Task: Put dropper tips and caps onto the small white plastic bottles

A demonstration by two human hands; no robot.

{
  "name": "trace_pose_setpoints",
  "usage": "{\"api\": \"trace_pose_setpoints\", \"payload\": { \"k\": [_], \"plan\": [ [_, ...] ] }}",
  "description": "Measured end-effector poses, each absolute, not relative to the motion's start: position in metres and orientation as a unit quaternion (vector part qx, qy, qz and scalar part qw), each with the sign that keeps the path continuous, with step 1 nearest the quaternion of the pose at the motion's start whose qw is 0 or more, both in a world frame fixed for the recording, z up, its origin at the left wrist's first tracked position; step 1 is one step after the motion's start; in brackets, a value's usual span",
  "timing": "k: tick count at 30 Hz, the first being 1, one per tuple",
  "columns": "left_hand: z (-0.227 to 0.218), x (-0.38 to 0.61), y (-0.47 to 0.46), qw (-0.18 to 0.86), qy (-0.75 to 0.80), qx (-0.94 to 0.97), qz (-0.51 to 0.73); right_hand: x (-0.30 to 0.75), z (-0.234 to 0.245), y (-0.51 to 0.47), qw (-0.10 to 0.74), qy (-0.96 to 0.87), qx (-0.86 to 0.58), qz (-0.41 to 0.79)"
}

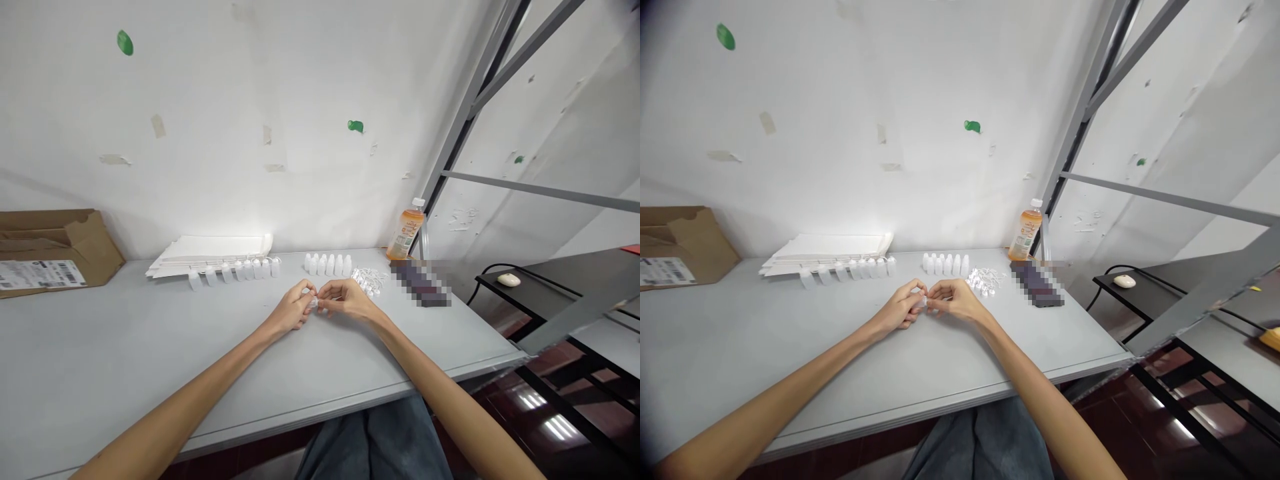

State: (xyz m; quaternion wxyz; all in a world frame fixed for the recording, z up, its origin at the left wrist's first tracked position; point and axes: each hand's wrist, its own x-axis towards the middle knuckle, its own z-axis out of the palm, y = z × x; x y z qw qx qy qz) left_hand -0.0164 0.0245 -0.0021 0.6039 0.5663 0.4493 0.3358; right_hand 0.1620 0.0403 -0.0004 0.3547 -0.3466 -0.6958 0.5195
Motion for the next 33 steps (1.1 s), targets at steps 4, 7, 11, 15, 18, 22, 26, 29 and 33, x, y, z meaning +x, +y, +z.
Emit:
{"api": "trace_pose_setpoints", "payload": {
  "k": [4, 7, 11, 15, 18, 22, 26, 29, 33],
  "plan": [
    [-0.003, -0.016, 0.024, 0.610, 0.445, 0.565, 0.332, 0.163, 0.001, 0.040, 0.365, -0.702, -0.334, 0.512],
    [-0.001, -0.015, 0.020, 0.519, 0.443, 0.636, 0.360, 0.165, 0.006, 0.041, 0.380, -0.693, -0.345, 0.506],
    [-0.001, -0.017, 0.014, 0.306, 0.437, 0.751, 0.390, 0.168, 0.009, 0.043, 0.412, -0.650, -0.369, 0.521],
    [-0.005, -0.018, 0.014, 0.203, 0.415, 0.806, 0.369, 0.170, 0.009, 0.044, 0.411, -0.627, -0.372, 0.547],
    [-0.008, -0.017, 0.017, 0.204, 0.400, 0.807, 0.383, 0.171, 0.009, 0.043, 0.403, -0.634, -0.364, 0.550],
    [-0.008, -0.016, 0.019, 0.246, 0.404, 0.784, 0.402, 0.171, 0.010, 0.042, 0.395, -0.640, -0.347, 0.561],
    [-0.007, -0.017, 0.019, 0.352, 0.415, 0.739, 0.398, 0.170, 0.009, 0.042, 0.385, -0.644, -0.344, 0.565],
    [-0.008, -0.017, 0.020, 0.436, 0.399, 0.700, 0.402, 0.170, 0.009, 0.041, 0.377, -0.654, -0.345, 0.558],
    [-0.009, -0.018, 0.023, 0.513, 0.386, 0.651, 0.404, 0.169, 0.010, 0.039, 0.365, -0.673, -0.352, 0.539]
  ]
}}
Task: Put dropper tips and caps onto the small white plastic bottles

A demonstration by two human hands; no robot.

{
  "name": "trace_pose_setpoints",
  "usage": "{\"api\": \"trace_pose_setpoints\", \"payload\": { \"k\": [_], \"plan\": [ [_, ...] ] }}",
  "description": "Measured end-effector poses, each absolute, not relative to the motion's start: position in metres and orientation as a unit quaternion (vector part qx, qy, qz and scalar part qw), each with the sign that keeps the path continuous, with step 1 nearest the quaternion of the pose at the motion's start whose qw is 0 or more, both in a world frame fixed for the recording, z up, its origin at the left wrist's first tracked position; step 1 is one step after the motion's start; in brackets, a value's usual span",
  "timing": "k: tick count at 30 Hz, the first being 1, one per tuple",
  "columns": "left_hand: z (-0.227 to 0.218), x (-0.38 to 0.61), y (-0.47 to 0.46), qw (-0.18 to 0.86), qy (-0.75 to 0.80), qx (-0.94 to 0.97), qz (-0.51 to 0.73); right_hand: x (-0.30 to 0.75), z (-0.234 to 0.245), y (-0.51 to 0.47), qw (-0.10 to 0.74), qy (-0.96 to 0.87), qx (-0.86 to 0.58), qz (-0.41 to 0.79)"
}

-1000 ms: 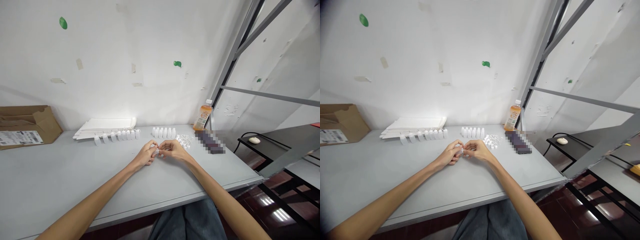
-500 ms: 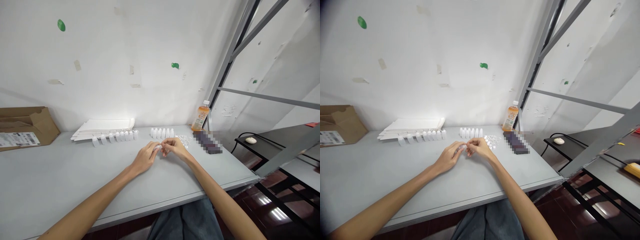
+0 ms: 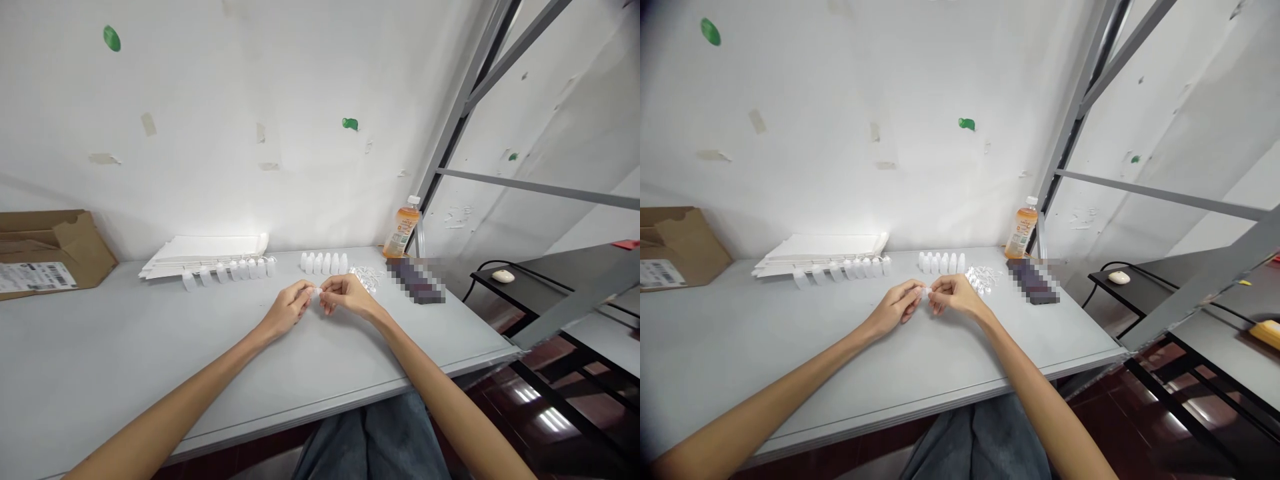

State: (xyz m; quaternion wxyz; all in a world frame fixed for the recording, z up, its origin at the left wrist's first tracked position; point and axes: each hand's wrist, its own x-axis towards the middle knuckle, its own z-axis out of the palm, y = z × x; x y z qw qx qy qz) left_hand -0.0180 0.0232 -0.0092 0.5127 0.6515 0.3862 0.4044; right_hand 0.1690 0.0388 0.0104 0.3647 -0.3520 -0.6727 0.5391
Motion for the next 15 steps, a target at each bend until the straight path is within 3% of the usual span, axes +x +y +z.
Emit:
{"api": "trace_pose_setpoints", "payload": {
  "k": [15],
  "plan": [
    [-0.0023, -0.0187, 0.0218, 0.614, 0.347, 0.593, 0.389, 0.1692, 0.0109, 0.0355, 0.357, -0.691, -0.354, 0.520]
  ]
}}
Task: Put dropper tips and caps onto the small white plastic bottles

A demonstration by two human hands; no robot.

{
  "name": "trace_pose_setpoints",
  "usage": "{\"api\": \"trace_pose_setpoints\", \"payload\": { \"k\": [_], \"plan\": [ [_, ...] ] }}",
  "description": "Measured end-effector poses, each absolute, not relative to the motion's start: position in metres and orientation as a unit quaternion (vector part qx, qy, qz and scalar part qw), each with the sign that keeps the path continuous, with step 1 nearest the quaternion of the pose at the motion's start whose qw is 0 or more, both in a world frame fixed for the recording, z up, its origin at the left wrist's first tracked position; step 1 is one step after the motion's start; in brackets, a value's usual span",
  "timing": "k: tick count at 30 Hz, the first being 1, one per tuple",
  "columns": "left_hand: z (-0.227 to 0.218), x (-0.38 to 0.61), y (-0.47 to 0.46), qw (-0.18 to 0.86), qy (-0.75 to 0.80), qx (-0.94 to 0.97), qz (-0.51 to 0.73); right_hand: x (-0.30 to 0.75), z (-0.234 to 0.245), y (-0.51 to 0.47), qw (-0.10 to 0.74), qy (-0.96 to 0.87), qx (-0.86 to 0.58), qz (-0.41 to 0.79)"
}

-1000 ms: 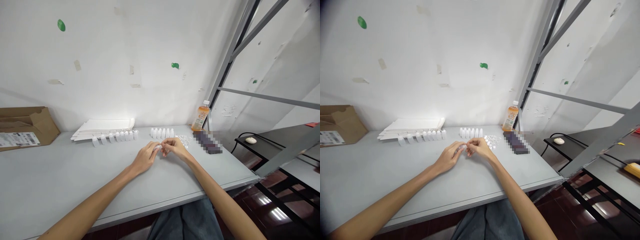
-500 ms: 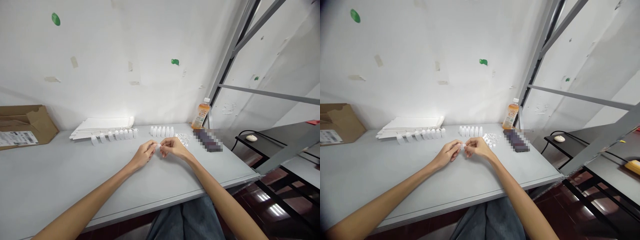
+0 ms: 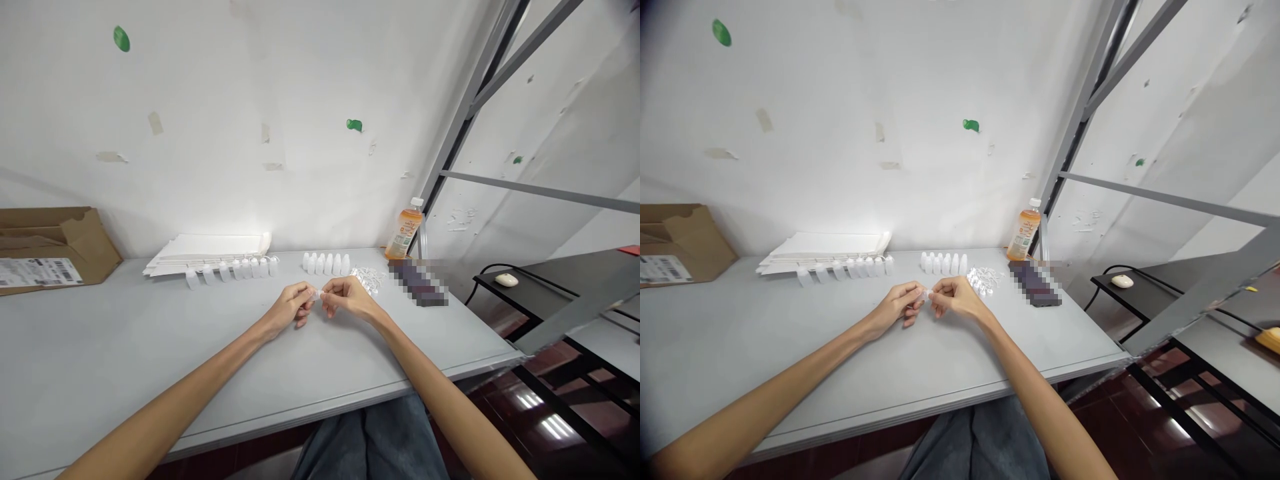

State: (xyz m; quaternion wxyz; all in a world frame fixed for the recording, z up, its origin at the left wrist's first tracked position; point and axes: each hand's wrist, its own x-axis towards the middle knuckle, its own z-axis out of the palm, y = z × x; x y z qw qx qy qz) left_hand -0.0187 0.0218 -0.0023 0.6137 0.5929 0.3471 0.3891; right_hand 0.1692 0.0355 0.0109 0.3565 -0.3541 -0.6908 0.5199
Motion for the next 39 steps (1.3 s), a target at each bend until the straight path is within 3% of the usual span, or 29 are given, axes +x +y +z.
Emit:
{"api": "trace_pose_setpoints", "payload": {
  "k": [7, 17, 39],
  "plan": [
    [-0.005, -0.018, 0.024, 0.659, 0.347, 0.550, 0.377, 0.171, 0.010, 0.037, 0.343, -0.688, -0.361, 0.527],
    [-0.001, -0.019, 0.022, 0.627, 0.343, 0.591, 0.373, 0.169, 0.006, 0.037, 0.352, -0.711, -0.371, 0.482],
    [0.004, -0.026, 0.018, 0.344, 0.400, 0.780, 0.336, 0.164, -0.003, 0.039, 0.377, -0.682, -0.347, 0.522]
  ]
}}
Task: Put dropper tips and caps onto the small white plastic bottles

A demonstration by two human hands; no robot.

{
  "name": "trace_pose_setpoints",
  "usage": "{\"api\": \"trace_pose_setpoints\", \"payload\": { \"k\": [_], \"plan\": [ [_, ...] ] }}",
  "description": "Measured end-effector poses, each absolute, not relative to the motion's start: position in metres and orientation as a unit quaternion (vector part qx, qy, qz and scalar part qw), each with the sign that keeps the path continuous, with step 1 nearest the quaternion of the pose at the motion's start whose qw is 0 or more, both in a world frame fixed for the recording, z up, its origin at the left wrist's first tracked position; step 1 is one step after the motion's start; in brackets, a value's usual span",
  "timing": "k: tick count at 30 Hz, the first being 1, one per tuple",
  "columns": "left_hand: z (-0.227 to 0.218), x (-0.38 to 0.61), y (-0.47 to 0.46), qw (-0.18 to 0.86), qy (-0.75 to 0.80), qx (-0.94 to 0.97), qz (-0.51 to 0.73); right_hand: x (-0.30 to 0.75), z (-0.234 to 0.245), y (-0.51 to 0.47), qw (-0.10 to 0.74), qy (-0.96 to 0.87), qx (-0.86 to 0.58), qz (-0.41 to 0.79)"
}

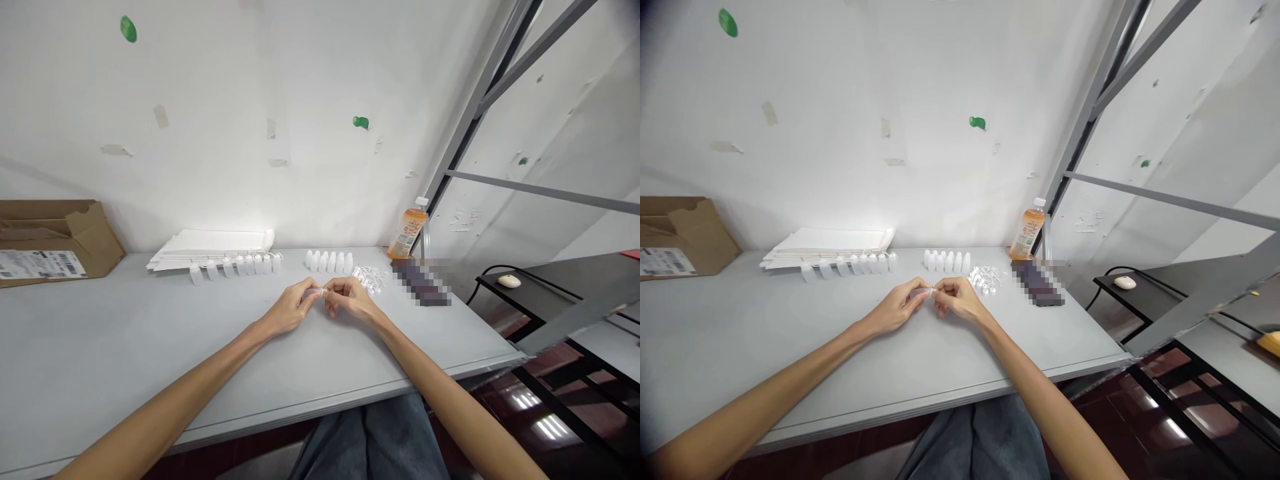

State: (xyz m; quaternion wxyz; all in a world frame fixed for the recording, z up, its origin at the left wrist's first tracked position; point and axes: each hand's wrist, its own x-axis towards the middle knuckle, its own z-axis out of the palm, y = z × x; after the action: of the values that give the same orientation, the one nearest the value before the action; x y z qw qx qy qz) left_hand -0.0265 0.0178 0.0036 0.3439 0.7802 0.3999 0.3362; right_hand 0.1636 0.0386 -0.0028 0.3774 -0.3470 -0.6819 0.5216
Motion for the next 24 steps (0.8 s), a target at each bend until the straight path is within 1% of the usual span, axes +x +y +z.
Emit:
{"api": "trace_pose_setpoints", "payload": {
  "k": [9, 15, 24],
  "plan": [
    [-0.002, -0.028, 0.021, 0.260, 0.378, 0.817, 0.349, 0.163, 0.000, 0.037, 0.372, -0.667, -0.342, 0.547],
    [-0.008, -0.028, 0.024, 0.229, 0.356, 0.834, 0.355, 0.163, 0.003, 0.037, 0.373, -0.664, -0.350, 0.545],
    [-0.005, -0.027, 0.022, 0.192, 0.354, 0.845, 0.352, 0.164, 0.005, 0.036, 0.379, -0.656, -0.339, 0.558]
  ]
}}
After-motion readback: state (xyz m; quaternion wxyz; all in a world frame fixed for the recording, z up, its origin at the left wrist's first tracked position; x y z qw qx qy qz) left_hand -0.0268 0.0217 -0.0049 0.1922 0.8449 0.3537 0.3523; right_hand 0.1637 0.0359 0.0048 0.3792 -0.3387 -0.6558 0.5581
